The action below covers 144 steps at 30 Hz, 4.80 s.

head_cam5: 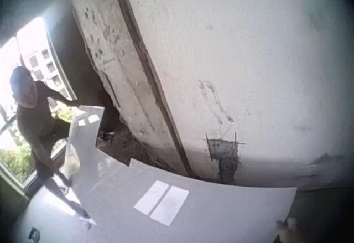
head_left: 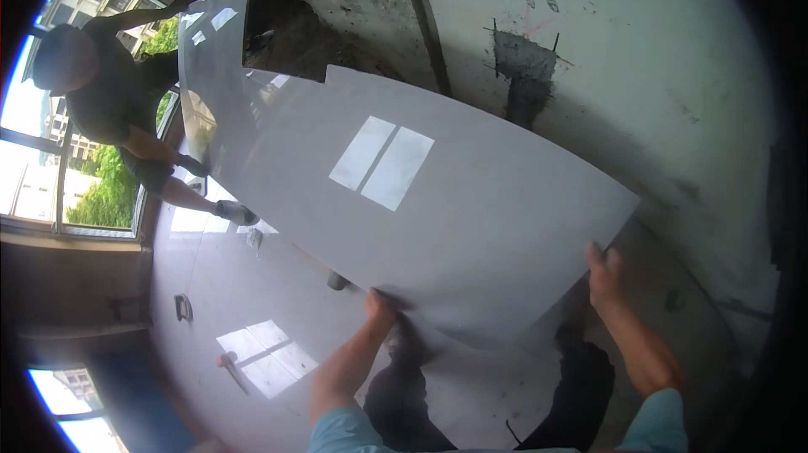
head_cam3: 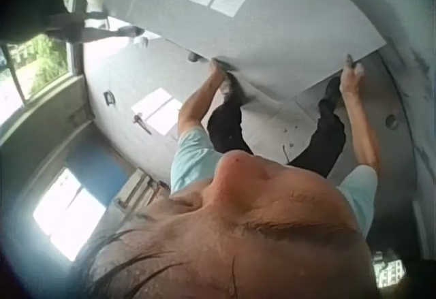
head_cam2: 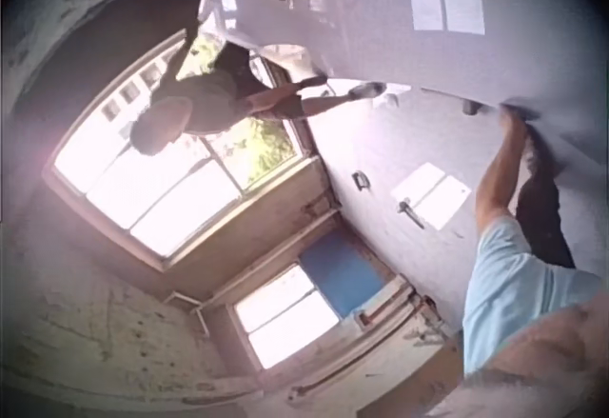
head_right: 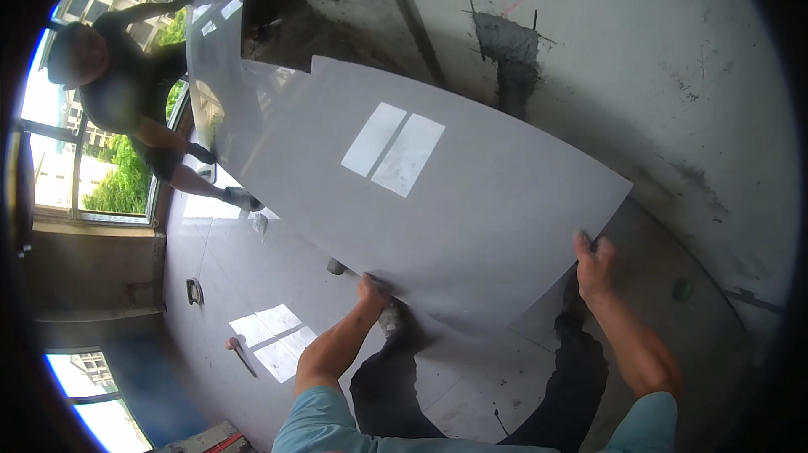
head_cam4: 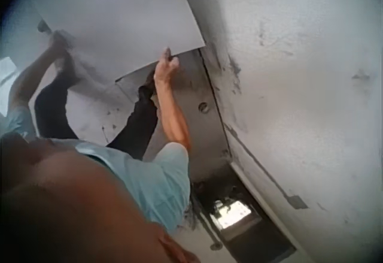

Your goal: The person places a floor tile on the mortar with an assistant, taps the tile with a rubber mallet to level it, and presses down on it using a hand float.

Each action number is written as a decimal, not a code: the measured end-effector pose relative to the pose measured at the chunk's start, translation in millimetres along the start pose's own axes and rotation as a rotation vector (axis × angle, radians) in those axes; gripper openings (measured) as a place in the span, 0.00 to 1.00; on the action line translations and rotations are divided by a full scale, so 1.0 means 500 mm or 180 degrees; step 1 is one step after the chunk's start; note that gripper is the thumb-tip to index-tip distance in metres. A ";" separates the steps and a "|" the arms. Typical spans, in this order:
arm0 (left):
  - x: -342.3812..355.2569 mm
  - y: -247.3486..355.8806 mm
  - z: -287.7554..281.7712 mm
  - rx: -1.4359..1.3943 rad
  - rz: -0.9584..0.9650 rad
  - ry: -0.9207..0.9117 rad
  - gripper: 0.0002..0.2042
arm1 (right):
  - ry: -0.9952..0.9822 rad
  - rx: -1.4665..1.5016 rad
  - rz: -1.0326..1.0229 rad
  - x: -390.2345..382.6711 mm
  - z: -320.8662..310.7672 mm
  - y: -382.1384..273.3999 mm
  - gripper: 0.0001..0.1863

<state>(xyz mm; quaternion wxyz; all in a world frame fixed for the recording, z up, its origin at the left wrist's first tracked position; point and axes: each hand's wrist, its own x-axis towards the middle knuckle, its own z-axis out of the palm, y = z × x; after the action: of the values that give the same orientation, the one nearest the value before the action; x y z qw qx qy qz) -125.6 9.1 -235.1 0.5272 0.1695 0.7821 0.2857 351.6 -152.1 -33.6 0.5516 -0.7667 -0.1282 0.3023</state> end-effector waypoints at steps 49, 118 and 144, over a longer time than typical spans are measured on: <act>0.238 -0.192 0.070 0.1470 0.0575 -0.0177 0.20 | 0.0018 0.0271 0.0767 0.269 0.039 0.471 0.17; 0.138 -0.209 0.189 -0.0014 -0.0567 -0.0573 0.21 | 0.0264 -0.1762 0.1406 0.368 -0.024 0.642 0.32; 0.141 -0.258 0.224 0.0843 -0.0212 -0.1046 0.20 | 0.0373 -0.1719 0.1347 0.405 -0.064 0.640 0.34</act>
<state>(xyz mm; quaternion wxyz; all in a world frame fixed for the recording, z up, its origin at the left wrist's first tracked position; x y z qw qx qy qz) -45.1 -21.3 -398.5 0.6299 0.2557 0.7215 0.1314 486.0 -184.3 -387.5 0.2603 -0.9107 -0.0099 0.3207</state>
